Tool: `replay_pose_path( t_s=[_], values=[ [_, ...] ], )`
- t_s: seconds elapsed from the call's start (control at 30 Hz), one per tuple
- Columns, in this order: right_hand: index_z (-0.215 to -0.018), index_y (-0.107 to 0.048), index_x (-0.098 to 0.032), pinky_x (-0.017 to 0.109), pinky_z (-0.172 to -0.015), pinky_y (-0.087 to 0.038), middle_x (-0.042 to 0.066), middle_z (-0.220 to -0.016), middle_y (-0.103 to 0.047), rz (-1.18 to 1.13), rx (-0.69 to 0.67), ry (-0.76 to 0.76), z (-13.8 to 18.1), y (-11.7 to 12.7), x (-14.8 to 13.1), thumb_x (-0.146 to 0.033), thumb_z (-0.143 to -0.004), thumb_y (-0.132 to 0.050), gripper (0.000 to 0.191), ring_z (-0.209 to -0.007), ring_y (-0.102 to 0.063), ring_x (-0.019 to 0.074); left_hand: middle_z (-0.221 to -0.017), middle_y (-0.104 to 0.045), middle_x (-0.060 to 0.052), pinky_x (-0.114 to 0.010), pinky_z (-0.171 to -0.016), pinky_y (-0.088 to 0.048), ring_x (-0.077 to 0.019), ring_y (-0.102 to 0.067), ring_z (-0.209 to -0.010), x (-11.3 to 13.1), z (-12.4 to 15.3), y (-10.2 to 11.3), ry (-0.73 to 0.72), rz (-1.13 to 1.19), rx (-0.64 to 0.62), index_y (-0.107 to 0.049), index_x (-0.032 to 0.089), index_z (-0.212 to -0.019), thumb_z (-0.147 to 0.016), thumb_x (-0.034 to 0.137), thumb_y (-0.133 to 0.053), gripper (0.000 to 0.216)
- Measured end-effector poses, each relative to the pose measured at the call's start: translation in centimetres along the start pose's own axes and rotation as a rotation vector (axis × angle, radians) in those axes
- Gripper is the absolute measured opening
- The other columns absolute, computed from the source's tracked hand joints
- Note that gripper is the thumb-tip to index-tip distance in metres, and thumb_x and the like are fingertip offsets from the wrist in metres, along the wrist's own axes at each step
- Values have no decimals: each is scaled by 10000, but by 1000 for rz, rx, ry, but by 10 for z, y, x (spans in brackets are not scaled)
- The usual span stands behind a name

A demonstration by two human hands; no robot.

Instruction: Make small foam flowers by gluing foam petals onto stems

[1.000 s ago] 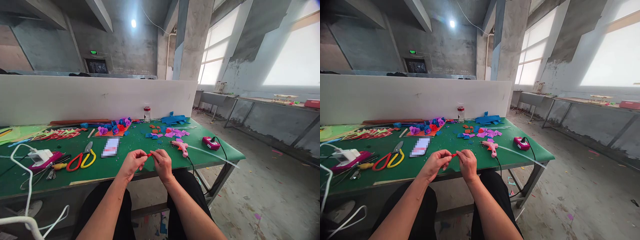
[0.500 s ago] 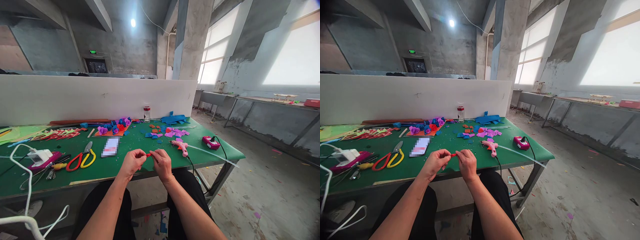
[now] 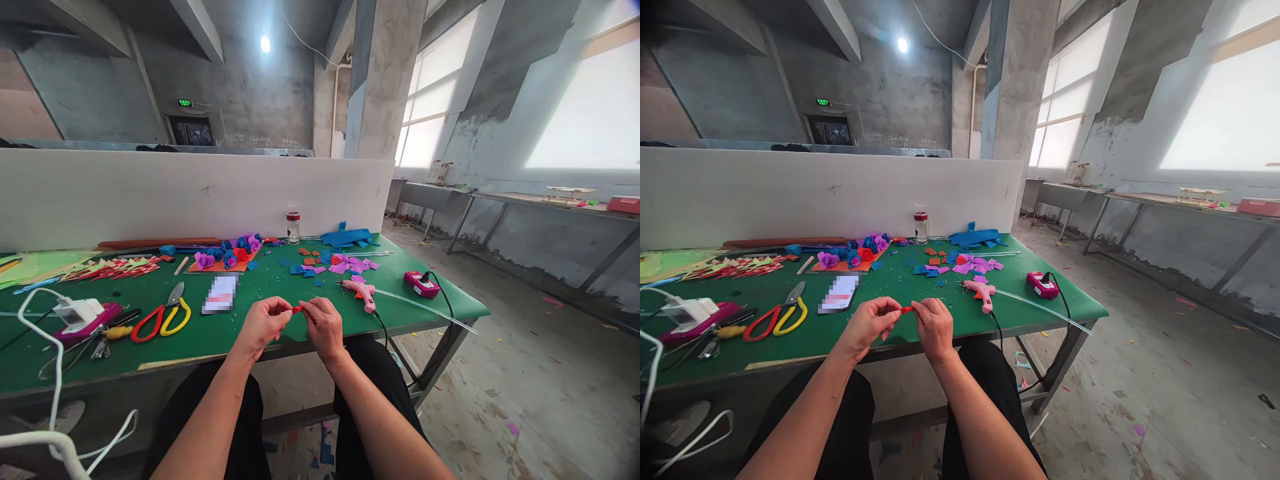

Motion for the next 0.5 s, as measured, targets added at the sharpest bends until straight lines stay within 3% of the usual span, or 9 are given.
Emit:
replay_pose_path(
  t_s=[0.5],
  values=[
    [-1000, -735, -212, 278, -723, -491, 62, -820, -647, 14, -6, -30, 0, 0, 1, -244, -950, -500, 242, -774, -587, 162, -524, -518, 37, -181, -347, -299, -57, -392, -381, 1, 0, 4, 24, -53, 15, -635, 145, -674, -659, 306, -630, 162]
  ],
)
Point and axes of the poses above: each hand's wrist, its own z-axis away from the middle knuckle, its own y-axis out of the back of the hand, x = y × z, the point moved 4 cm from there along -z, towards the middle knuckle
